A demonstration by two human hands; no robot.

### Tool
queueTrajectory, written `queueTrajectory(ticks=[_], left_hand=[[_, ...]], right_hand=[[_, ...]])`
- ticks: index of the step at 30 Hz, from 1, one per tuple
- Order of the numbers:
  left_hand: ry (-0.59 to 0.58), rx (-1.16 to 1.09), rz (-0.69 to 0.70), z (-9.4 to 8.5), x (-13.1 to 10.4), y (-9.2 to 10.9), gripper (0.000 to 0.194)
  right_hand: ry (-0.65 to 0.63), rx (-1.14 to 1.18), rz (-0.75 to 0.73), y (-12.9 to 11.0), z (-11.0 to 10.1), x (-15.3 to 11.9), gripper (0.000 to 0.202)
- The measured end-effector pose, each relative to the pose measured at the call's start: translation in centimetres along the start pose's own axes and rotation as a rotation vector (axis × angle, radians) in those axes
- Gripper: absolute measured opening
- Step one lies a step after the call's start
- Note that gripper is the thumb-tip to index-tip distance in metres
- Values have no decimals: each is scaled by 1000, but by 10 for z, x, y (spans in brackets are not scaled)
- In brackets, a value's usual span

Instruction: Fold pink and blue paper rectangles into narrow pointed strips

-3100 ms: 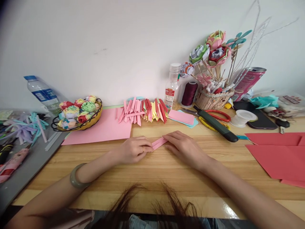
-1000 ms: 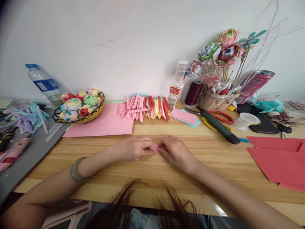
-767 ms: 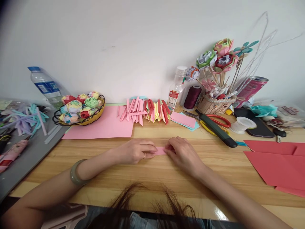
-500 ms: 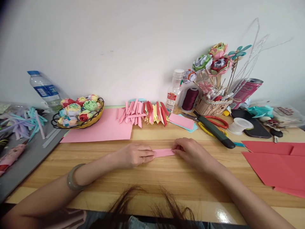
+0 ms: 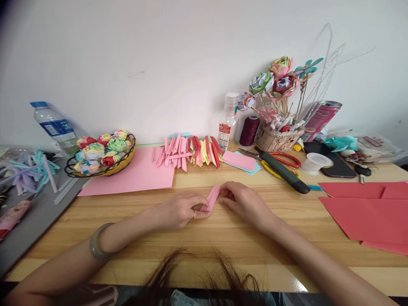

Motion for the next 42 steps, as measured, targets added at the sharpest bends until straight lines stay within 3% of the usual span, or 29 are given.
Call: queueTrajectory(ticks=[6, 12, 18, 31, 42], left_hand=[[-24, 44, 95, 4, -5, -1, 36], [-93, 88, 146, 7, -6, 1, 46], [-155, 97, 126, 9, -7, 1, 51], [-143, 99, 119, 8, -7, 0, 50], [-83, 139, 134, 7, -7, 0, 50]], right_hand=[[26, 32, -103, -4, 0, 9, 22], [19, 82, 19, 7, 2, 13, 19], [-5, -47, 71, 8, 2, 19, 15], [-51, -182, 46, 6, 6, 20, 9], [11, -193, -38, 6, 2, 21, 9]])
Point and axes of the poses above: each hand's wrist, its own x-axis towards the middle knuckle, its own z-axis out of the palm, y = z × x, the point moved 9 cm from there along x, towards the middle knuckle, and after that the axes turned 6 degrees about -z, right-handed, at the moved point
